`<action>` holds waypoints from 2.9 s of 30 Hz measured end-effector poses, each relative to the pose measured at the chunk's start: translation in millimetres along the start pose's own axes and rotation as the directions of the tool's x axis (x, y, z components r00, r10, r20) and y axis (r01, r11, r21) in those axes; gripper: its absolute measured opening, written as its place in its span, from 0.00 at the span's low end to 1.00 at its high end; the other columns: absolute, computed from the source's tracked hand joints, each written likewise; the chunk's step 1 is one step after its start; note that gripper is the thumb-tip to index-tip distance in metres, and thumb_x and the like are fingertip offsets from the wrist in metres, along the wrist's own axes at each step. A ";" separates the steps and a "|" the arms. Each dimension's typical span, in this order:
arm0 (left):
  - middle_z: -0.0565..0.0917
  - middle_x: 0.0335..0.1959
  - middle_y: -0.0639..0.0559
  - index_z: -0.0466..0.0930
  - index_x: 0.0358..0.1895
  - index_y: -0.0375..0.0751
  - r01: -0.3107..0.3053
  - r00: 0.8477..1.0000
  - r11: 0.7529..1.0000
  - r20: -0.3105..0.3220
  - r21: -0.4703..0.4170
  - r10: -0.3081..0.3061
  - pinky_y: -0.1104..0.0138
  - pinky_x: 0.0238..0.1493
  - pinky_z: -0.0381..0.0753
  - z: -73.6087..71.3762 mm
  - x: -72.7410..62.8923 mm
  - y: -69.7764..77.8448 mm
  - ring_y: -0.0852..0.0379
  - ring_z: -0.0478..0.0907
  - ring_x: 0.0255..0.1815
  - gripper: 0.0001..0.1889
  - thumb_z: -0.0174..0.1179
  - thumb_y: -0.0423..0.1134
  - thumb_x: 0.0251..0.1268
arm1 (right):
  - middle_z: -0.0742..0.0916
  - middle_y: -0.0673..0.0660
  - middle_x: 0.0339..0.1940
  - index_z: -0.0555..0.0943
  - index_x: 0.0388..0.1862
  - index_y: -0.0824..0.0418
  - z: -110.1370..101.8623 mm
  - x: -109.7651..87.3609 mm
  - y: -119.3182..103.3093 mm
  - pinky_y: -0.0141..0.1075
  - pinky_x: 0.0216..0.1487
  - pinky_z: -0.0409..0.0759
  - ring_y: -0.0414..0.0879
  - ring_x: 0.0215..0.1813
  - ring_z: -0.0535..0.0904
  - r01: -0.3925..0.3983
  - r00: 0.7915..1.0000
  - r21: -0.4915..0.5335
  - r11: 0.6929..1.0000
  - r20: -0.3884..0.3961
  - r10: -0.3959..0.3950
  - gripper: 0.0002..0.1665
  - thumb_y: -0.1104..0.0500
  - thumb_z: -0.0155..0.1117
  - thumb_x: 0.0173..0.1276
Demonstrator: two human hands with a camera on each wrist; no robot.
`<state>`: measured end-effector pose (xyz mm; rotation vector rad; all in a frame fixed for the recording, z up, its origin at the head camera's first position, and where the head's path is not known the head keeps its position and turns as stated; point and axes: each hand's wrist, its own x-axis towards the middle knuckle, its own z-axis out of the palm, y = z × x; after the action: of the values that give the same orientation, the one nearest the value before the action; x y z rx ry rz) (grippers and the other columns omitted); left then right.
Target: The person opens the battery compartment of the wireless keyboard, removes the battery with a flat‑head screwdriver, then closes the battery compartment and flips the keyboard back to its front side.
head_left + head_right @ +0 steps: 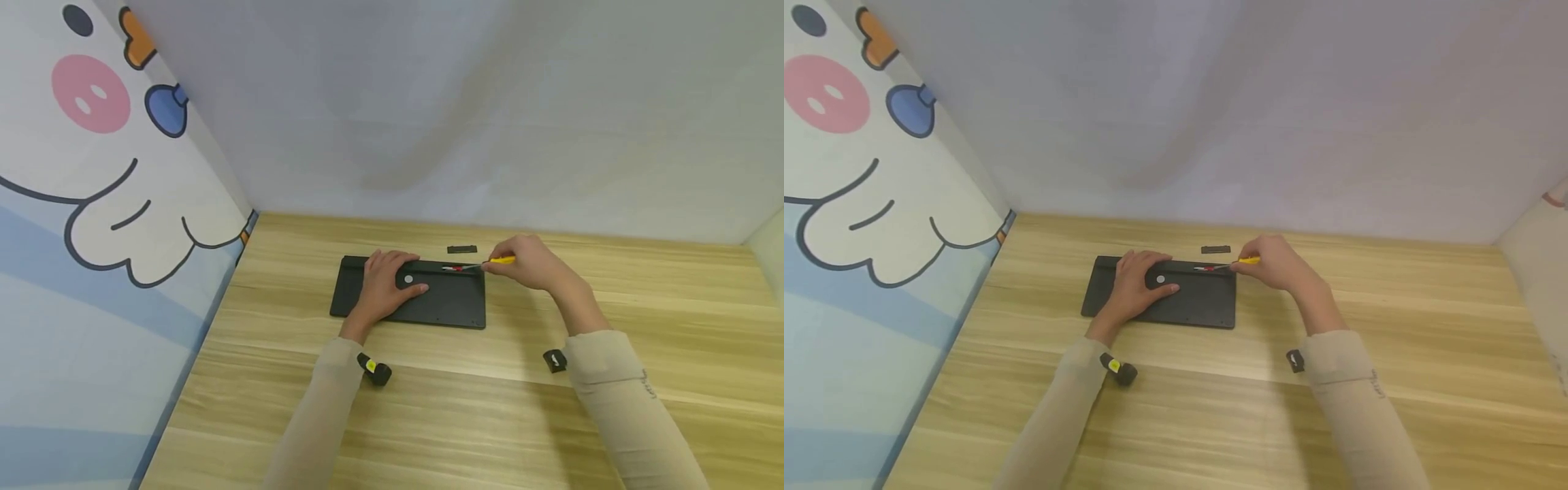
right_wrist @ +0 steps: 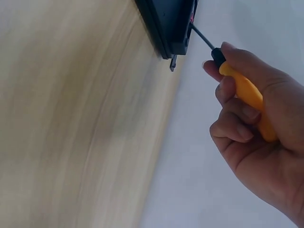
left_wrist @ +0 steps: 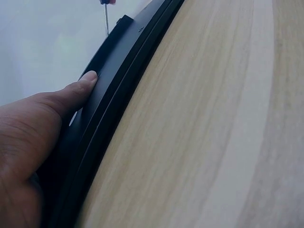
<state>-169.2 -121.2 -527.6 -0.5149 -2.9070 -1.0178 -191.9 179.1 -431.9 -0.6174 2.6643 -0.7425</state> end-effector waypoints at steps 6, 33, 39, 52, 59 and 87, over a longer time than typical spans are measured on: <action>0.79 0.67 0.49 0.75 0.69 0.51 0.004 1.000 1.000 0.001 0.005 -0.004 0.48 0.87 0.44 -1.5 -0.2 -1.4 0.47 0.70 0.74 0.34 0.71 0.57 0.62 | 0.91 0.61 0.50 0.89 0.46 0.61 2.8 -0.1 6.2 0.57 0.61 0.81 0.60 0.58 0.84 -0.031 0.999 0.048 0.998 0.009 0.031 0.17 0.50 0.63 0.76; 0.78 0.69 0.50 0.75 0.70 0.53 0.015 1.000 1.000 0.016 0.025 -0.016 0.49 0.87 0.43 0.3 2.0 -0.6 0.48 0.69 0.75 0.34 0.70 0.58 0.62 | 0.91 0.58 0.45 0.90 0.44 0.58 15.3 -15.1 20.0 0.55 0.57 0.82 0.55 0.51 0.85 -0.029 0.995 0.055 0.998 -0.089 0.033 0.16 0.48 0.65 0.75; 0.78 0.69 0.51 0.74 0.70 0.54 0.014 1.000 1.000 0.025 0.026 -0.014 0.50 0.87 0.42 1.1 2.0 0.1 0.49 0.69 0.75 0.34 0.70 0.58 0.62 | 0.91 0.58 0.45 0.89 0.45 0.59 11.8 -13.8 15.8 0.53 0.54 0.83 0.54 0.49 0.85 -0.001 0.996 0.011 1.000 -0.094 0.002 0.13 0.51 0.66 0.74; 0.79 0.68 0.50 0.76 0.69 0.52 0.000 1.000 1.000 0.004 0.021 0.000 0.48 0.86 0.44 -0.4 1.4 0.3 0.47 0.70 0.74 0.33 0.71 0.57 0.62 | 0.92 0.60 0.44 0.90 0.43 0.63 -1.3 0.3 -9.2 0.50 0.48 0.84 0.53 0.43 0.86 0.054 0.998 -0.085 0.995 -0.011 -0.055 0.13 0.54 0.67 0.73; 0.78 0.69 0.50 0.75 0.70 0.53 0.007 1.000 1.000 0.016 0.023 -0.007 0.48 0.87 0.44 -1.7 0.6 -0.4 0.48 0.70 0.75 0.34 0.70 0.58 0.62 | 0.92 0.62 0.47 0.90 0.44 0.63 -1.5 3.0 -2.7 0.55 0.54 0.84 0.58 0.51 0.86 0.024 1.000 -0.029 0.999 0.018 -0.023 0.15 0.53 0.65 0.75; 0.79 0.68 0.50 0.75 0.69 0.52 -0.002 1.000 1.000 0.000 0.014 0.002 0.47 0.87 0.44 2.0 -0.8 -2.8 0.47 0.70 0.74 0.33 0.70 0.57 0.62 | 0.90 0.63 0.54 0.89 0.50 0.61 25.9 -15.9 16.3 0.60 0.66 0.78 0.63 0.63 0.82 -0.097 0.993 0.130 0.987 -0.062 0.105 0.22 0.45 0.61 0.77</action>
<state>-169.2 -122.3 -531.0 -0.5174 -2.9109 -0.9959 -173.2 188.6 -459.2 -0.4281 2.6613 -0.9106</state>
